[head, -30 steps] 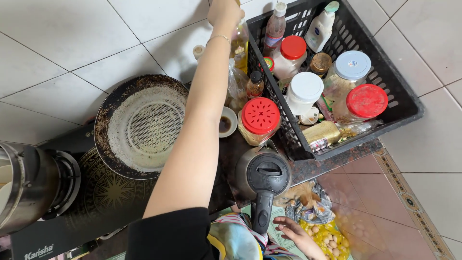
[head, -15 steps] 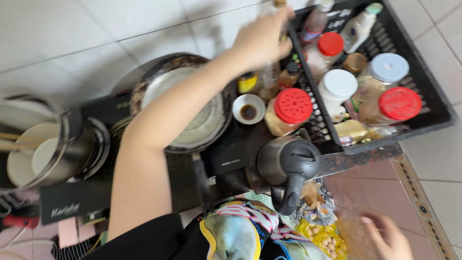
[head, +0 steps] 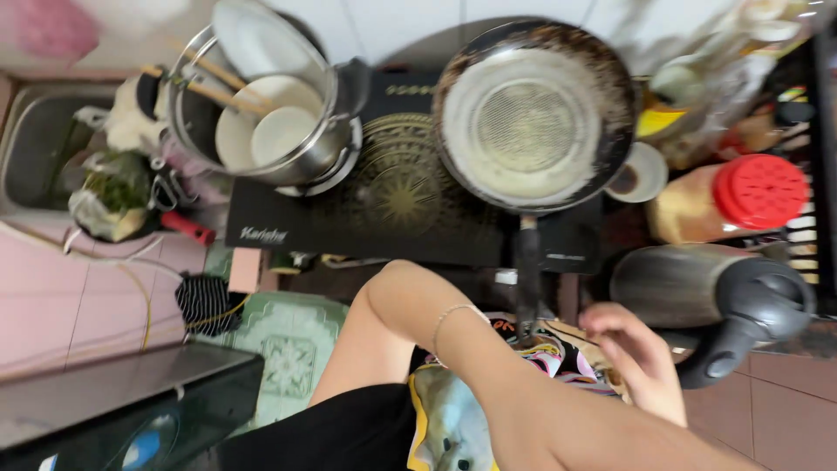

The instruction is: The person wipes the stovetop with a gray towel, takes fish pieces out of a pink plastic bag into the sink, and rinses the fish under running water. They then place a pan on the stove, pour cooking oil into it, handle bags of leafy greens, and put a clear plastic glove on one hand.

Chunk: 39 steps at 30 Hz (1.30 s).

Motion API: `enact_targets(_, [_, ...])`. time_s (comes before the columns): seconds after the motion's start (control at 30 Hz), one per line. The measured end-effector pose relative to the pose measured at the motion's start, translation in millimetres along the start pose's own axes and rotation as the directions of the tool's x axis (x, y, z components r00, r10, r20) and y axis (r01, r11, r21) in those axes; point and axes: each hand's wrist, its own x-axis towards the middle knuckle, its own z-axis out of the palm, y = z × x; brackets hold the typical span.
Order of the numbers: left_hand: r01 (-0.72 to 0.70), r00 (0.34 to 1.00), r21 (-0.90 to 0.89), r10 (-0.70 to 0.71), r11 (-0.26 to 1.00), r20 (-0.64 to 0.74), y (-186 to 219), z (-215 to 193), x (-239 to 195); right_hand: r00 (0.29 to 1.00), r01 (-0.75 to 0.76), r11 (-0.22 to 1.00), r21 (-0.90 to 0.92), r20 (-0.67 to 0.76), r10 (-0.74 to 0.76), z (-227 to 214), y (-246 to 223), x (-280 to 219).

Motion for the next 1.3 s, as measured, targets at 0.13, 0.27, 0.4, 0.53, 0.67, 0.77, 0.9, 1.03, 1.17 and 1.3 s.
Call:
enact_targets(0.13, [-0.037, 0.999, -0.062, 0.038, 0.997, 0.012, 0.6, -8.6, -33.8, 0.918, -0.319, 0.944, 0.077, -0.222, 0.329, 74.2, 42.9, 47.5])
enact_targets(0.27, [-0.101, 0.992, -0.145, 0.111, 0.984, 0.061, -5.6, -14.0, -47.8, 0.808, -0.491, 0.867, 0.087, -0.326, 0.491, 103.1, 48.4, 66.6])
enact_targets(0.4, [-0.167, 0.974, -0.235, 0.197, 0.957, 0.111, -13.3, -13.8, -54.4, 0.855, -0.391, 0.742, 0.544, -0.085, 0.512, 101.2, 72.2, 73.3])
enact_targets(0.53, [-0.214, 0.951, -0.304, 0.268, 0.928, 0.152, -18.8, -15.7, -61.7, 0.878, -0.398, 0.686, 0.609, 0.036, 0.478, 98.4, 76.6, 79.7])
enact_targets(0.67, [-0.269, 0.914, -0.379, 0.360, 0.885, 0.190, -34.3, -19.1, -72.6, 0.878, -0.392, 0.719, 0.574, 0.001, 0.478, 97.5, 111.4, 77.2])
enact_targets(0.77, [-0.156, 0.975, -0.185, 0.121, 0.970, -0.186, -68.2, -28.4, -111.4, 0.864, -0.350, 0.717, 0.603, -0.088, 0.496, 97.3, 118.1, 77.4])
enact_targets(0.9, [0.200, 0.836, -0.231, -0.289, 0.952, -0.467, -147.4, -5.7, -172.3, 0.834, -0.434, 0.672, 0.599, -0.015, 0.552, 117.8, 74.8, 90.0])
enact_targets(1.03, [0.438, 0.647, -0.395, -0.588, 0.807, -0.485, -201.5, 19.1, -214.6, 0.820, -0.460, 0.721, 0.519, -0.063, 0.569, 130.5, 38.0, 96.5])
enact_targets(1.17, [0.446, 0.593, -0.409, -0.605, 0.797, -0.532, -213.4, 27.9, -220.2, 0.834, -0.436, 0.717, 0.545, -0.056, 0.550, 131.8, 25.5, 96.2])
enact_targets(1.3, [0.481, 0.552, -0.344, -0.583, 0.807, -0.597, -213.3, 32.4, -219.2, 0.826, -0.451, 0.749, 0.486, -0.090, 0.556, 133.8, 18.0, 95.5])
